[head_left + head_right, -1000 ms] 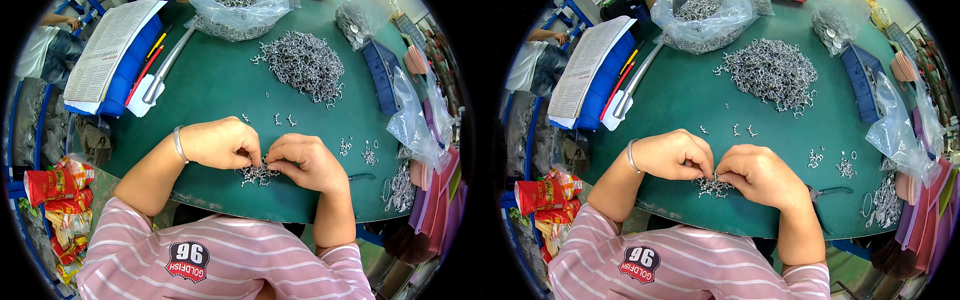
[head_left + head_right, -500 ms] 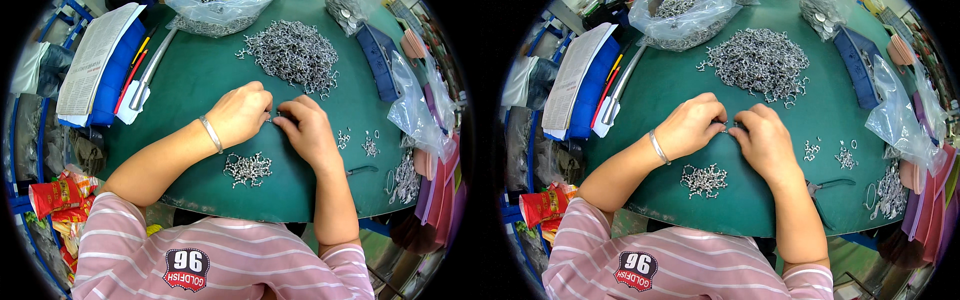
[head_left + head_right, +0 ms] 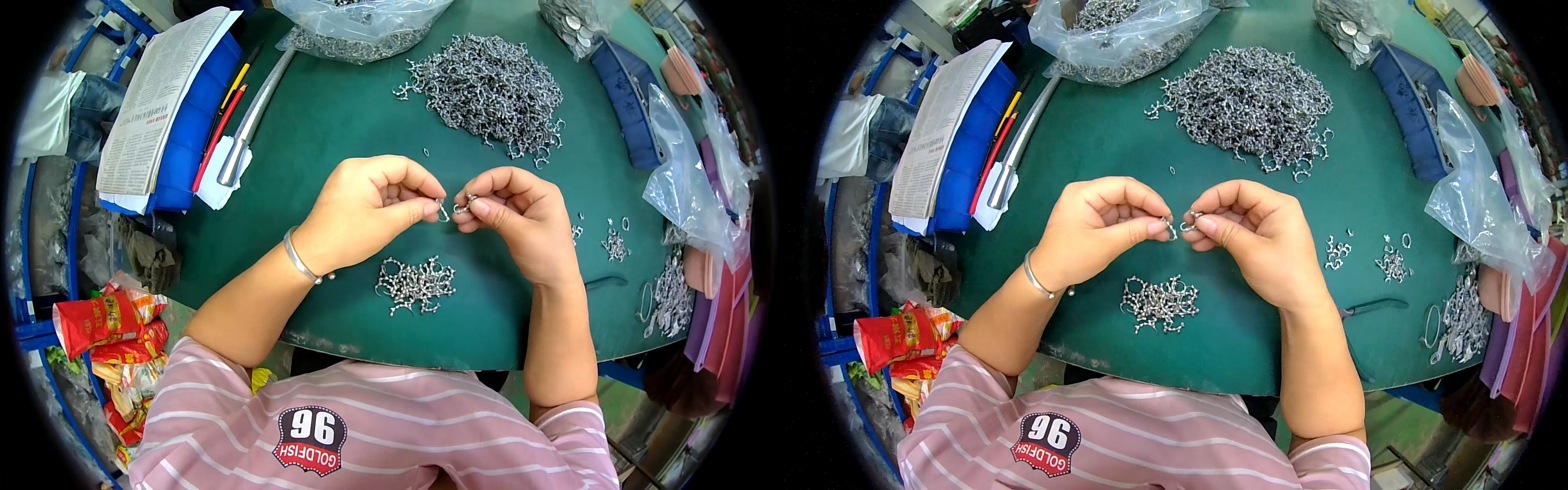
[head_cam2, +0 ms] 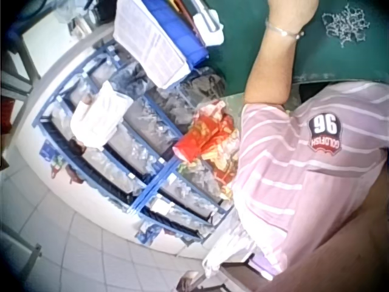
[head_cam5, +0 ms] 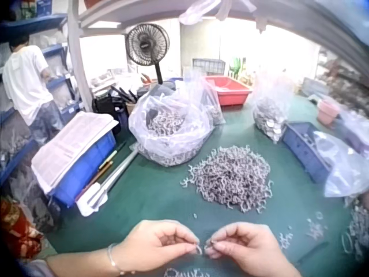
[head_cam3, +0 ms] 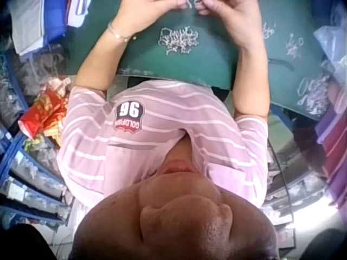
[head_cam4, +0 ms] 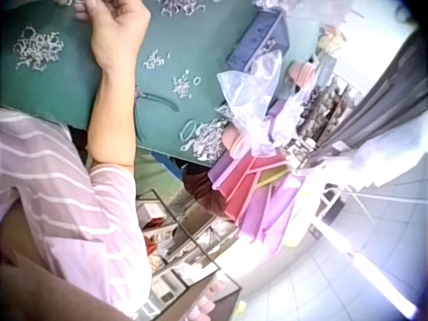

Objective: The person sits at a green worktable and repeatedly picks up small silver metal hooks and jump rings, then links them together by hand. They place the assembled pieces into a small pile on the table and occasionally reach into a plastic bag to retrieve more components.

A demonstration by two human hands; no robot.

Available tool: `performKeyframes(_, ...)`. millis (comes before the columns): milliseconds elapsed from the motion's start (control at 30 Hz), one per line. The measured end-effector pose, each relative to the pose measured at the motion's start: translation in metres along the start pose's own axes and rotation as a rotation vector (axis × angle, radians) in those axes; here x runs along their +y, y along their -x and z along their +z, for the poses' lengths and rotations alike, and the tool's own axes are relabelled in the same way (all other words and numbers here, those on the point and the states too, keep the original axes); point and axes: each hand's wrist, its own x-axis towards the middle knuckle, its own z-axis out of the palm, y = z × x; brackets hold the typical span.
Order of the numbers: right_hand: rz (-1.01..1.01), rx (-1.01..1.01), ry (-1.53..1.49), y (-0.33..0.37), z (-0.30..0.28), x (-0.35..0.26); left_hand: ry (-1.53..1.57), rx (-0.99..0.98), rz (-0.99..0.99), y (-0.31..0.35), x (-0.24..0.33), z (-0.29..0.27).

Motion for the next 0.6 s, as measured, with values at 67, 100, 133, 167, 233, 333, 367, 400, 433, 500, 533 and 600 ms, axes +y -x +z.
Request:
performKeyframes(67, 0.014, -0.050, -0.069, 0.000, -0.001, 0.000, 0.031, -0.028, 0.019, 0.002, 0.001, -0.002)
performKeyframes(100, 0.021, -0.074, -0.104, 0.000, -0.002, -0.001, 0.059, -0.043, 0.036, 0.002, -0.001, -0.003)
performKeyframes(133, 0.011, -0.083, -0.111, 0.000, -0.002, 0.001, 0.072, -0.052, 0.035, 0.002, -0.001, -0.003)
performKeyframes(167, 0.001, -0.091, -0.118, -0.001, -0.003, 0.002, 0.085, -0.062, 0.034, 0.003, 0.000, -0.003)
performKeyframes(233, -0.017, -0.110, -0.136, -0.001, -0.003, 0.003, 0.098, -0.074, 0.031, 0.004, 0.003, -0.003)
performKeyframes(333, -0.046, -0.142, -0.159, -0.001, -0.003, 0.005, 0.081, -0.102, 0.042, 0.006, 0.005, -0.006)
performKeyframes(367, -0.060, -0.152, -0.159, 0.000, -0.003, 0.005, 0.064, -0.126, 0.059, 0.007, 0.005, -0.008)
performKeyframes(400, -0.075, -0.161, -0.160, 0.000, -0.002, 0.005, 0.047, -0.150, 0.076, 0.008, 0.005, -0.010)
performKeyframes(433, -0.074, -0.167, -0.148, 0.001, 0.000, 0.004, -0.099, -0.215, 0.106, 0.008, 0.009, -0.015)
performKeyframes(500, -0.073, -0.177, -0.124, 0.006, 0.006, 0.001, -0.391, -0.343, 0.164, 0.009, 0.019, -0.024)
performKeyframes(533, -0.065, -0.206, -0.071, 0.006, 0.006, 0.002, -0.435, -0.385, 0.222, 0.009, 0.017, -0.025)
performKeyframes(600, -0.048, -0.262, 0.036, 0.007, 0.006, 0.004, -0.525, -0.468, 0.336, 0.008, 0.011, -0.028)
